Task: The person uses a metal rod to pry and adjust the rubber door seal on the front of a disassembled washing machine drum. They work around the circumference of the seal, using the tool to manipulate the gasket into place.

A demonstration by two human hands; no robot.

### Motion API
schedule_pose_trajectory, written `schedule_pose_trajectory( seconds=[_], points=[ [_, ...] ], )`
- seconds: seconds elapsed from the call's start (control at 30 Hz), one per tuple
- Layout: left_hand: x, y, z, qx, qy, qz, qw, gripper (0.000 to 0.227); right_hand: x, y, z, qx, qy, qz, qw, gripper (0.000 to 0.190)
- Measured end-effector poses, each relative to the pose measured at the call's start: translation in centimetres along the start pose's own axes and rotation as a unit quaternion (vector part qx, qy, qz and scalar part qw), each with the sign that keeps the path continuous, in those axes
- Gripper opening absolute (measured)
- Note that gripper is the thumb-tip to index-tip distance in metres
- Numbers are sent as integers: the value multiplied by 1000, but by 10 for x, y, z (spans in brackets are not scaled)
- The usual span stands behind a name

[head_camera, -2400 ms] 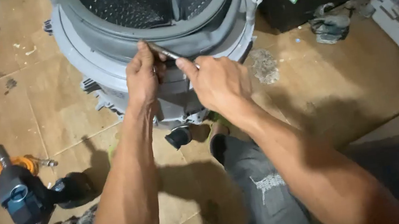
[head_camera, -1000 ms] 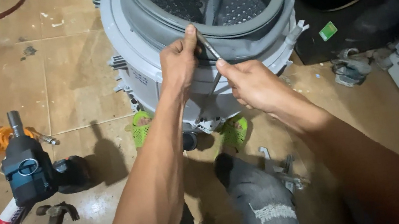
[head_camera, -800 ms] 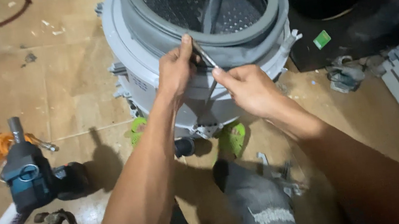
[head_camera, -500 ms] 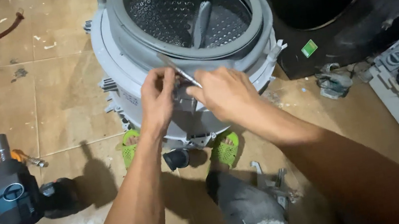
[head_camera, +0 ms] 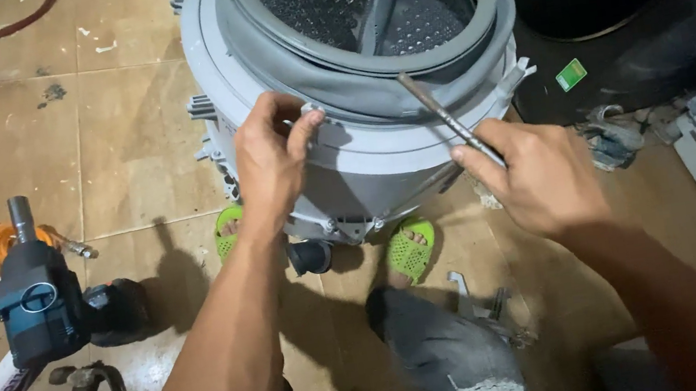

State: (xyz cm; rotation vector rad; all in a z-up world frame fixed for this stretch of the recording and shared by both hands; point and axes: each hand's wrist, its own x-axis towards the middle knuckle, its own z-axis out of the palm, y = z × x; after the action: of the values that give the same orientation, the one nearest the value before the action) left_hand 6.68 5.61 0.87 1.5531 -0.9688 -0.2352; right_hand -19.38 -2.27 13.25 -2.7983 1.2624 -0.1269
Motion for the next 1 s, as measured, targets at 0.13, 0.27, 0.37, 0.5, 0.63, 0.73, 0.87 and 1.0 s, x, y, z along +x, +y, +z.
schedule_pose_trajectory(
  seconds=[0.13, 0.27, 0.37, 0.5, 0.63, 0.73, 0.87, 1.0],
  points=[
    [2, -3, -14, -13, 11, -38, 999, 22, 4, -4, 11, 28, -10, -6, 1000, 33],
    [10, -14, -18, -24, 46, -65, 997, 21, 10, -11, 20, 12, -13, -32, 999, 34],
    [13, -27, -26, -28, 64, -84, 994, 19, 17, -22, 25, 43, -13, -40, 998, 34],
    [14, -24, -36, -34, 129, -66, 989, 21, 20, -35, 20, 76, -2, -55, 996, 32],
    [8, -12, -36, -63, 91, -39, 993, 27, 28, -41, 21, 15, -26, -59, 998, 36],
    [4, -12, -20, -125, 19, 2, 992, 23, 33, -45, 19, 0, -48, -65, 997, 37],
    [-1, -11, -11, -154, -90, 6, 984, 26, 44, -43, 13, 10, -63, -99, 993, 37],
    [-3, 5, -12, -217, -173, 0, 961, 29, 62, -39, 6, -5, -74, -179, 981, 33]
  ],
)
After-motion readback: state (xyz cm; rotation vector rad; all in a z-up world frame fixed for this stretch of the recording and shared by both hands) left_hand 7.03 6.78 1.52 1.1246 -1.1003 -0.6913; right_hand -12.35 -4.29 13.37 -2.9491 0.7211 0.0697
